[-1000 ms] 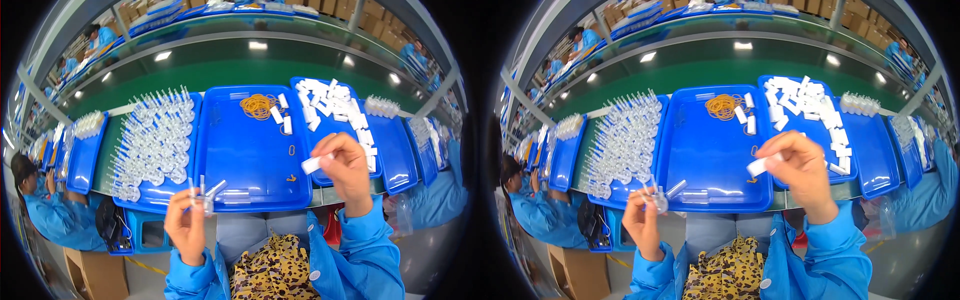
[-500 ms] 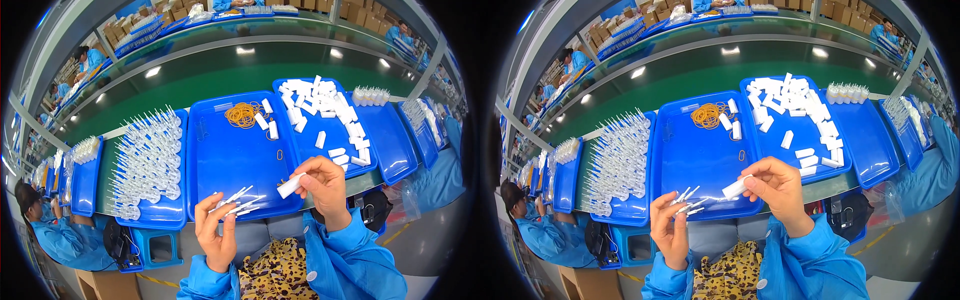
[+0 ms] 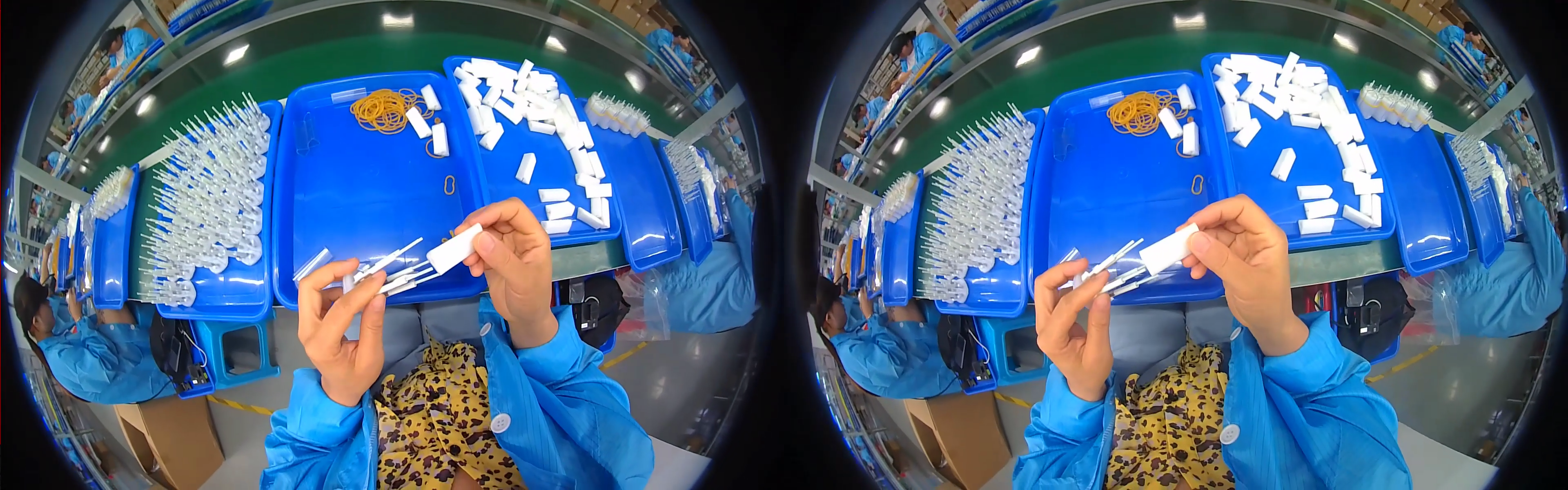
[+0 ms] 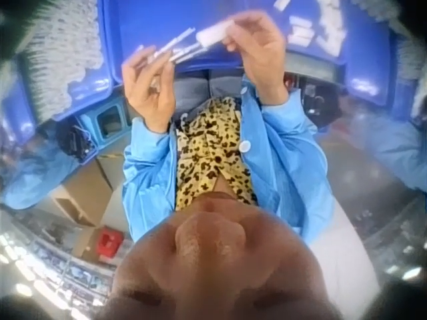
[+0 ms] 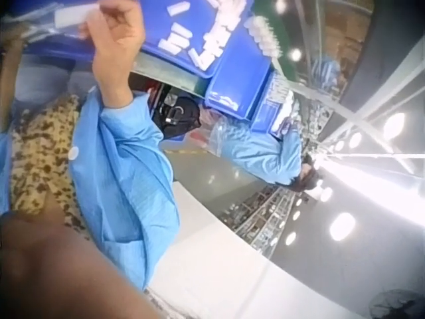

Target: The person assembles white plastic device components and metal pins by hand at a factory workstation.

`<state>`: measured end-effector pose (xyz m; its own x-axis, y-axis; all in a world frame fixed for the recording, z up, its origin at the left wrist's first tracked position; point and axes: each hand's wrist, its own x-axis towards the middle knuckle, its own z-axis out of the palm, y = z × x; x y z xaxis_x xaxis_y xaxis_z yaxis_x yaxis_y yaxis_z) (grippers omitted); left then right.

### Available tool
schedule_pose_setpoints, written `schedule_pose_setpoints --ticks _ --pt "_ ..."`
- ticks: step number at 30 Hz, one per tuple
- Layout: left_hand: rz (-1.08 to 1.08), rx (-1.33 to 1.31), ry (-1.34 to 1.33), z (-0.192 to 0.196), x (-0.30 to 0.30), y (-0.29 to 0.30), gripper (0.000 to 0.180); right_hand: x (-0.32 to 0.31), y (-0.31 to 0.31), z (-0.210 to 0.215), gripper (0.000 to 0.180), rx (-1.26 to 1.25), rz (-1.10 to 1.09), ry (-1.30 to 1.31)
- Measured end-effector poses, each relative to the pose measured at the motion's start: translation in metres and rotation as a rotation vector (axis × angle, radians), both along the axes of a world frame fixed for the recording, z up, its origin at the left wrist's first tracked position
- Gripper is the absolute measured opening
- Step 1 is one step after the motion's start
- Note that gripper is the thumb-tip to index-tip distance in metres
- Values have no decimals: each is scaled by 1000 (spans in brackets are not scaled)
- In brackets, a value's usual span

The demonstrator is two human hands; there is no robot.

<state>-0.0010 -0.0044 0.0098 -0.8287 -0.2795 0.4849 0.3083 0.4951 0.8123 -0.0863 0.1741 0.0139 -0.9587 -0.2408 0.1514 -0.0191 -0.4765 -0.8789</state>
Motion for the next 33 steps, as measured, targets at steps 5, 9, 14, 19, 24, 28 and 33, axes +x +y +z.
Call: schedule_pose_setpoints --ticks 5,9,14,19,24,28,33 --pt "33 -65 71 -6 2 -4 23 6 -2 -6 15 10 11 11" --pt "49 -136 39 -6 3 -6 24 6 0 -8 15 52 -4 69" --pt "35 -117 35 -5 4 -3 24 11 -5 -6 12 115 20 127" --pt "7 -148 33 -6 2 3 32 14 -16 -10 9 255 -44 275" --pt "-129 -75 -23 -10 3 4 46 7 -9 -18 11 592 -308 592" --pt "-96 -20 -42 -9 0 9 48 13 -15 -13 12 676 -361 720" --pt "-115 -178 -33 -9 -8 7 51 14 -14 -12 13 637 -307 669"
